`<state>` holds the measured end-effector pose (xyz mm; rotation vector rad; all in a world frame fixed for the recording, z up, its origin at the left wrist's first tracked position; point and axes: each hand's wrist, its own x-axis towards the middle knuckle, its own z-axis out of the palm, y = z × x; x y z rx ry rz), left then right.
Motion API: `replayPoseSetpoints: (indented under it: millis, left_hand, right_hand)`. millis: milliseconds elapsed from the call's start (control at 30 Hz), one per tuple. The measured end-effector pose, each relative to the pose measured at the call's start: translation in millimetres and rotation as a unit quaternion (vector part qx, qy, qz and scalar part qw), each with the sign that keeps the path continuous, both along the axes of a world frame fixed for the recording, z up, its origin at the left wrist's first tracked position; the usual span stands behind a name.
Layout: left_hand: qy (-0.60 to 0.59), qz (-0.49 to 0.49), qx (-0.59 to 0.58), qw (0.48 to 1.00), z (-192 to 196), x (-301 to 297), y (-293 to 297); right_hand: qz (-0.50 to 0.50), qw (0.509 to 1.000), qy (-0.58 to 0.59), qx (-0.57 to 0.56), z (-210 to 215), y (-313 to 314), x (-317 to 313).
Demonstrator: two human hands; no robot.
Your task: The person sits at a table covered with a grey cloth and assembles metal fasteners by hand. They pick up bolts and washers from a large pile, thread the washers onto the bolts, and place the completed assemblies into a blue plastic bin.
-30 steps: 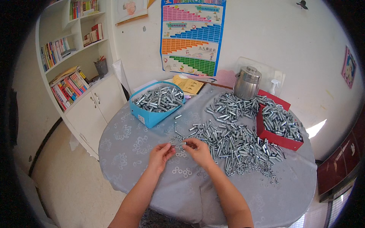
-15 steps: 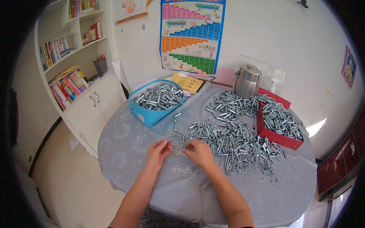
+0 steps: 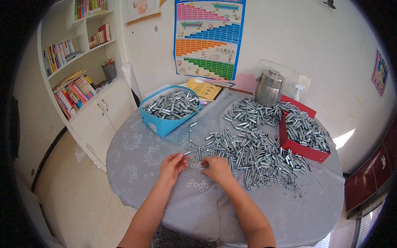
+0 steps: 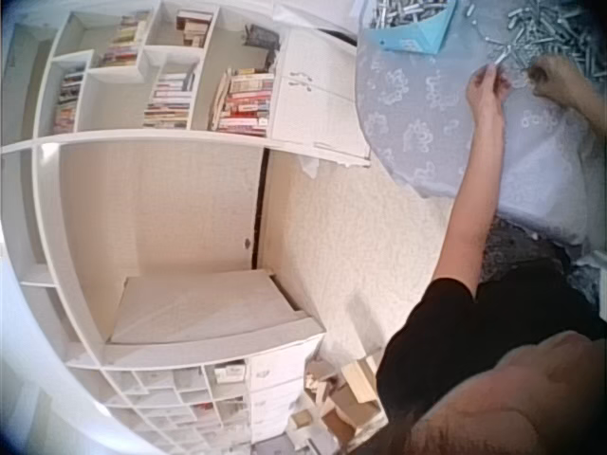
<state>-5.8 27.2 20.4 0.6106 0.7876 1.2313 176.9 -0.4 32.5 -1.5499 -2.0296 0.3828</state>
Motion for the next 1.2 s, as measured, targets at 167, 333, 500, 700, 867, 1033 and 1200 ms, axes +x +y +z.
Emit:
replayPoseSetpoints:
  millis: [167, 333, 500, 700, 867, 1033, 1200]
  left_hand:
    - [0.001, -0.004, 0.002, 1.0, -1.7, -0.6, 0.9]
    - [0.003, 0.002, -0.005, 1.0, -0.8, -1.3, 0.9]
    - [-0.001, -0.002, -0.001, 1.0, -1.3, -1.5, 0.9]
    - [0.006, -0.022, 0.006, 1.0, -6.7, -1.7, 3.5]
    - [0.047, -0.052, 0.0, 0.998, -4.8, -1.0, 2.0]
    - [0.04, -0.102, -0.015, 0.994, -1.6, -0.5, 0.4]
    - [0.008, -0.119, -0.031, 0.992, -4.2, -3.3, 1.8]
  right_hand:
    - [0.005, 0.997, 0.038, -0.07, -1.1, 0.7, -0.8]
    - [0.003, 1.0, -0.008, -0.027, -1.9, -0.9, -2.8]
    - [-0.008, 0.999, -0.04, 0.005, -1.0, -3.0, -3.0]
    - [-0.008, 0.979, 0.179, -0.094, -11.2, 4.4, -5.0]
    - [-0.016, 0.881, 0.467, -0.072, -4.7, 14.1, 0.9]
    - [-0.005, 0.841, 0.532, -0.1, -4.5, 13.9, 2.0]
    - [-0.015, 0.851, 0.515, -0.096, -0.1, 11.4, -3.7]
